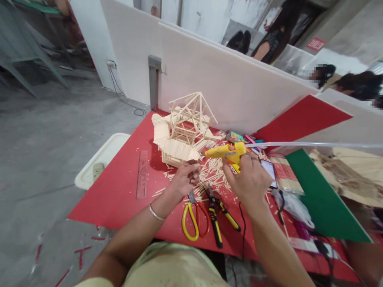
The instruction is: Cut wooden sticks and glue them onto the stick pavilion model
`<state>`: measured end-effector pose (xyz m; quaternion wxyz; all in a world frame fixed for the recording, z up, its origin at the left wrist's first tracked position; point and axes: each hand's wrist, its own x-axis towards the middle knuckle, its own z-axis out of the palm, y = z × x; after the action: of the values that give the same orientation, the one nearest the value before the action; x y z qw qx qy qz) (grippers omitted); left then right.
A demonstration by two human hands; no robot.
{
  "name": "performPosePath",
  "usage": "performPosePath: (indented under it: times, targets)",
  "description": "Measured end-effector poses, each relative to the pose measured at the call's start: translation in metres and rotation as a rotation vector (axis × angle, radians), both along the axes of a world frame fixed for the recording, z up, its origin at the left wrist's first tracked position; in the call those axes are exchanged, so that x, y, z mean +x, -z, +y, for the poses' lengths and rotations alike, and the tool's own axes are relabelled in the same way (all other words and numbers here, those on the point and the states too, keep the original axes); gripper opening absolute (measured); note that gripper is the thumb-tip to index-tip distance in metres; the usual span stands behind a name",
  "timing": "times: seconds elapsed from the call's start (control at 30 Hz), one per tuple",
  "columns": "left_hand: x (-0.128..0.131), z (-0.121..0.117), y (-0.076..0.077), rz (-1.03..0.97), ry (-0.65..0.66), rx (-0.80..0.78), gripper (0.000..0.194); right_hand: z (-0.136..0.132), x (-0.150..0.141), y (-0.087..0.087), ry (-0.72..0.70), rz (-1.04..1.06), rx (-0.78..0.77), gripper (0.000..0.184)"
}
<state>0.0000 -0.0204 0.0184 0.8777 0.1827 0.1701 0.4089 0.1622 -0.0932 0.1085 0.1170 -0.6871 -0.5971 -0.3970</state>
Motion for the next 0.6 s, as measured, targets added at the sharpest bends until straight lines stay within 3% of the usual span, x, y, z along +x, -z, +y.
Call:
performPosePath:
  times: [0.17,0.3,0.5,0.6]
  targets:
    - [0.001,0.002,0.004,0.064,0.005,0.011,0.031,-0.009,-0.001,0.000,0.092,0.051,-0.056,0.045]
    - [0.003,0.000,0.011,0.268,-0.044,0.102,0.030,-0.037,0.006,0.009,0.249,0.130,-0.111,0.053]
    - [0.003,-0.005,0.021,0.676,-0.064,0.356,0.038,-0.108,0.023,0.043,0.414,0.298,-0.052,0.053]
    - [0.002,-0.009,0.031,0.833,-0.103,0.458,0.044,-0.139,0.029,0.067,0.421,0.449,-0.070,0.042]
